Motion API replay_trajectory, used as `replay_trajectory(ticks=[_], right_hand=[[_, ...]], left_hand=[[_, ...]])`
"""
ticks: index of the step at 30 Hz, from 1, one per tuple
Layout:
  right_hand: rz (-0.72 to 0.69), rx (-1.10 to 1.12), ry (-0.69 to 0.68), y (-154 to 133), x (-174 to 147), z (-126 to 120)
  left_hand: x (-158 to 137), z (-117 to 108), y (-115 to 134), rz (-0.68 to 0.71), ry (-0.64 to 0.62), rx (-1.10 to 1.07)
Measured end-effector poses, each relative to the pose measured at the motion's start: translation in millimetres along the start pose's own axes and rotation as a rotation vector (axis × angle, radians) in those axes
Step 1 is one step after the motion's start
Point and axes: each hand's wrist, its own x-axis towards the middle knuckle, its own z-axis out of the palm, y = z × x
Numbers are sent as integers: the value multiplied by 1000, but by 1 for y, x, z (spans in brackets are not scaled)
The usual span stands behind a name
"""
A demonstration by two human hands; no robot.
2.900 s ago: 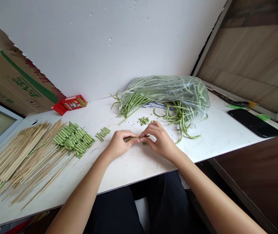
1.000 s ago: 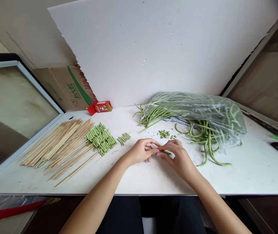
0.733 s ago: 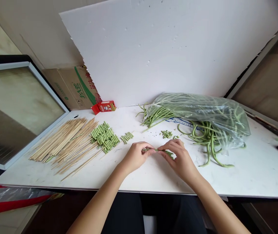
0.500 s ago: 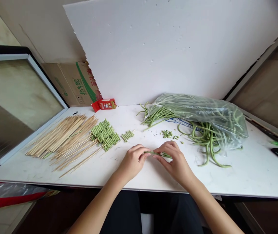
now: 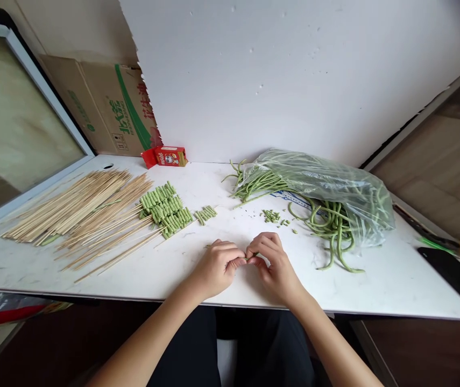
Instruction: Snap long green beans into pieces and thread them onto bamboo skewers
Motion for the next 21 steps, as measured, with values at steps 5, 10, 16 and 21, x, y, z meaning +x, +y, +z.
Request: replay_trajectory(ticks=[5, 10, 16, 21], right_hand=[[15, 36, -47, -2, -1, 0], [17, 111, -108, 0, 0, -4], [59, 179, -136, 2, -1, -7], [68, 48, 0, 6, 0, -11]], left_hand=[[0, 0, -1, 8, -42, -43], [-1, 0, -4, 10, -54, -110], [-2, 0, -3, 11, -26, -112], [0, -2, -2, -21, 83, -64]])
